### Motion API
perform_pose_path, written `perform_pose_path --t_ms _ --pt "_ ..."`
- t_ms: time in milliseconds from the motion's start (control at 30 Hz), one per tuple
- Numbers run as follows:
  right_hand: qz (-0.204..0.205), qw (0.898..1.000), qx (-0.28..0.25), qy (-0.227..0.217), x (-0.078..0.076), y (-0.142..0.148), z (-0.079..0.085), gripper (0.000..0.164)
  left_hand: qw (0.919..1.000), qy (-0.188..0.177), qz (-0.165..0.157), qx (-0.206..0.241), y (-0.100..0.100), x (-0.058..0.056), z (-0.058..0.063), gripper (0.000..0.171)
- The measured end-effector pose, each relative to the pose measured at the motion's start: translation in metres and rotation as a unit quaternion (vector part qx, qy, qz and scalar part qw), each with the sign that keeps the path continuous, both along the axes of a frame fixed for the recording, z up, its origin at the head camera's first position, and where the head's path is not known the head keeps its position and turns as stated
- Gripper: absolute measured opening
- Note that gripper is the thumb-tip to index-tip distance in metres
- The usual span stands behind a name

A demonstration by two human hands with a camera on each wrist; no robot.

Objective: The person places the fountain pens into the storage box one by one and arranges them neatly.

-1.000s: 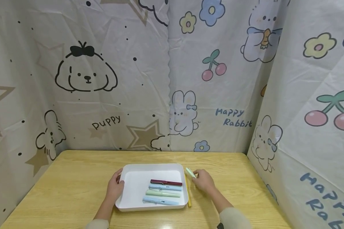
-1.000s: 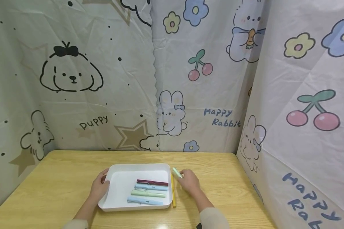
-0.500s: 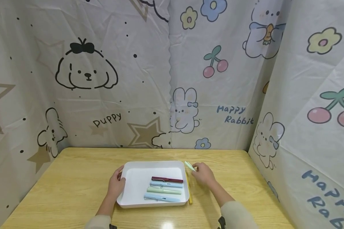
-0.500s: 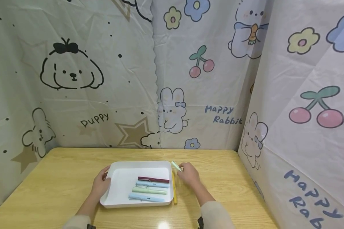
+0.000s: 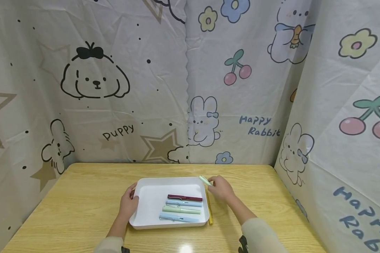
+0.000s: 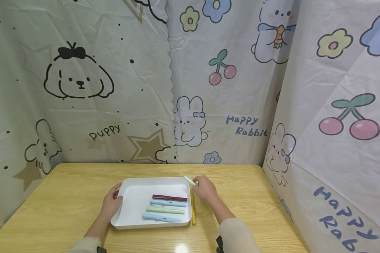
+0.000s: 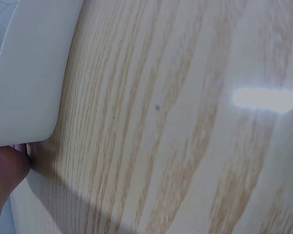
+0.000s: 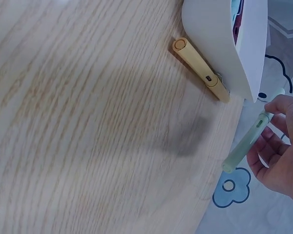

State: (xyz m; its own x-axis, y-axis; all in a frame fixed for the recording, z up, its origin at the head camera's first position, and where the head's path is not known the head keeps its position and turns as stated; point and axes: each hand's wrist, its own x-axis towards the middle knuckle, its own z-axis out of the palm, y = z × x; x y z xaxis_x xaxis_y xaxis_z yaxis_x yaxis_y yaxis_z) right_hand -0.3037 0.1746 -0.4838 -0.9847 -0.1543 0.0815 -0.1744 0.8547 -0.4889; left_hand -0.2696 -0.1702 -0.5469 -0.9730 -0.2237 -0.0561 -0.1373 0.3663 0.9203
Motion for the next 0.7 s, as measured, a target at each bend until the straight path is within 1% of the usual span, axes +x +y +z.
perform_pose_path --t_ms 300,567,700 --pt "0.020 1.000 0.002 -0.004 0.000 -0.009 0.005 0.031 0.9999 -0.008 0.009 0.001 0.002 0.001 0.001 0.056" --pt "0.027 0.999 0.019 -0.011 -0.003 -0.020 0.008 0.034 1.0000 -0.004 0.004 0.002 0.001 0.002 0.002 0.055" --pt "0.036 0.999 0.017 -0.010 -0.002 -0.025 0.010 0.035 1.0000 -0.004 0.003 0.001 0.002 0.003 0.003 0.055"
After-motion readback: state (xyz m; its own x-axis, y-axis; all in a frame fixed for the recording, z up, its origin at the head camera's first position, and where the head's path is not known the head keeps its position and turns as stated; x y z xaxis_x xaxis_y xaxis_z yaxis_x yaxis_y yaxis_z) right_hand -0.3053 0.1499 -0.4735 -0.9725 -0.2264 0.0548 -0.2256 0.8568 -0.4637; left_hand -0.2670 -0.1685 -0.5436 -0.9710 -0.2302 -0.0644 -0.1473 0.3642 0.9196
